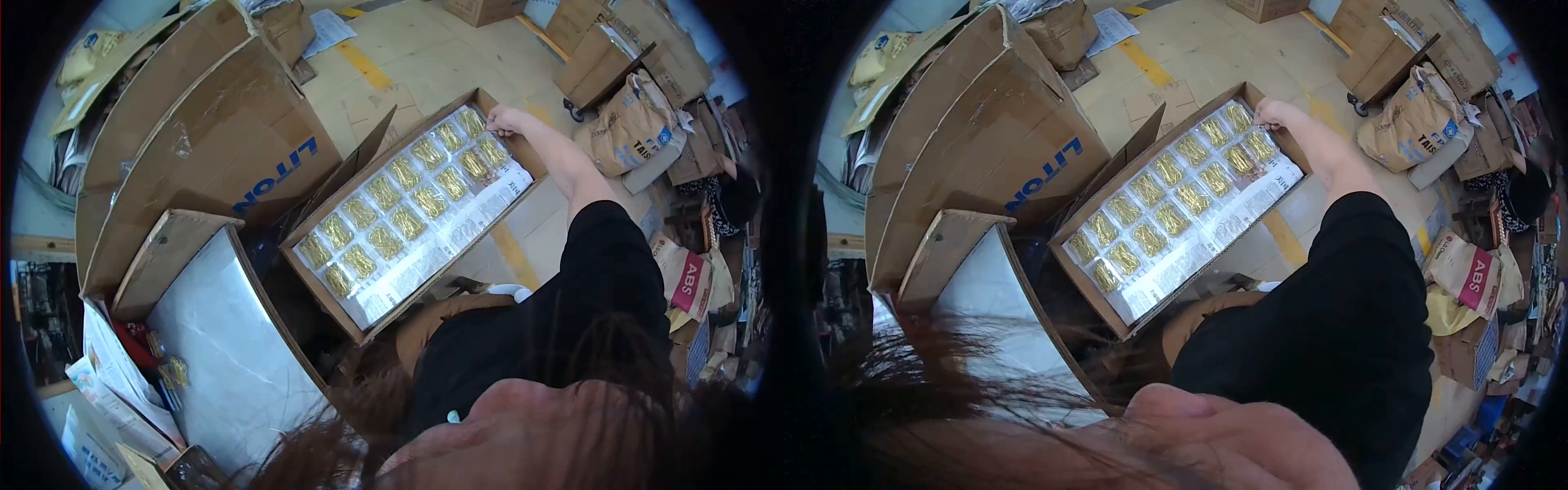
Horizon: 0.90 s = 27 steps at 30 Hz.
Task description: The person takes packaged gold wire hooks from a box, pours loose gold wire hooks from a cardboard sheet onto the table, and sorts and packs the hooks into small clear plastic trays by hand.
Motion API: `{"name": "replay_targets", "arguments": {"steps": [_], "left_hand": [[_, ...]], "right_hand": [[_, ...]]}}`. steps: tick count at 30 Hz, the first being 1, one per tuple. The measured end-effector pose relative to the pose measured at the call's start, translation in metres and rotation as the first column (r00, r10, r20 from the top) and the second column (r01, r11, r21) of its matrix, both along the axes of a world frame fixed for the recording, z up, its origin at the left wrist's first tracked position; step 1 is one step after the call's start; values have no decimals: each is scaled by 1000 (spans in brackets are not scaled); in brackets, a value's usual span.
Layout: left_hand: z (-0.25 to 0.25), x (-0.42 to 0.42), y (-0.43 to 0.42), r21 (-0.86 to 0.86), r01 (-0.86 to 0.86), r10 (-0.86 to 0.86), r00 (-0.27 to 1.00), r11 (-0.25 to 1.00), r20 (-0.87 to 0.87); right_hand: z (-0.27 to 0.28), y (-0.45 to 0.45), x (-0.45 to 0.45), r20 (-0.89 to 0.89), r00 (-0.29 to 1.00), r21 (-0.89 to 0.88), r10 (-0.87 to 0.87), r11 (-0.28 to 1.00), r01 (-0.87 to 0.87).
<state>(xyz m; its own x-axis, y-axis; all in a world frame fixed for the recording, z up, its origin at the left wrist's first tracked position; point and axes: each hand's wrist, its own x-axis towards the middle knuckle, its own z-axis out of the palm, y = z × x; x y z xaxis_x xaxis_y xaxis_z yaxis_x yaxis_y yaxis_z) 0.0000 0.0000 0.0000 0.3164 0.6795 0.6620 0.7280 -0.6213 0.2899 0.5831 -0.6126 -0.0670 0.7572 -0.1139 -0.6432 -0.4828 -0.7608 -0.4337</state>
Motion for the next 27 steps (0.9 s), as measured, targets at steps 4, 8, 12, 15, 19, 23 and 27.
{"name": "replay_targets", "arguments": {"steps": [4, 8, 12, 15, 19, 23, 27], "left_hand": [[10, 4, 0, -249, -44, 48, 999, 968, 10], [15, 5, -1, -354, -65, 71, 997, 933, 5], [24, 7, -5, -473, -87, 110, 994, 877, 21], [19, 1, 15, -609, 13, 69, 991, 793, 112], [-53, -45, 58, -533, 262, -53, 926, 804, 374], [41, 27, -25, -647, 306, 78, 866, 698, 494], [70, 21, -52, -454, 132, -104, 991, 881, 85]], "right_hand": [[-3, 9, 5, 59, 997, -17, -55, 998, 56], [-9, 11, 2, 101, 990, -2, -95, 995, 96], [-10, 11, -4, 175, 980, -25, -94, 995, 100], [-20, 8, -7, 253, 957, 1, -146, 989, 150], [-24, 13, -16, 325, 935, 7, -142, 989, 148], [-71, -35, -6, 531, 692, -448, 489, 855, -261], [-45, -13, -18, 575, 739, -466, 352, 883, -58]]}}
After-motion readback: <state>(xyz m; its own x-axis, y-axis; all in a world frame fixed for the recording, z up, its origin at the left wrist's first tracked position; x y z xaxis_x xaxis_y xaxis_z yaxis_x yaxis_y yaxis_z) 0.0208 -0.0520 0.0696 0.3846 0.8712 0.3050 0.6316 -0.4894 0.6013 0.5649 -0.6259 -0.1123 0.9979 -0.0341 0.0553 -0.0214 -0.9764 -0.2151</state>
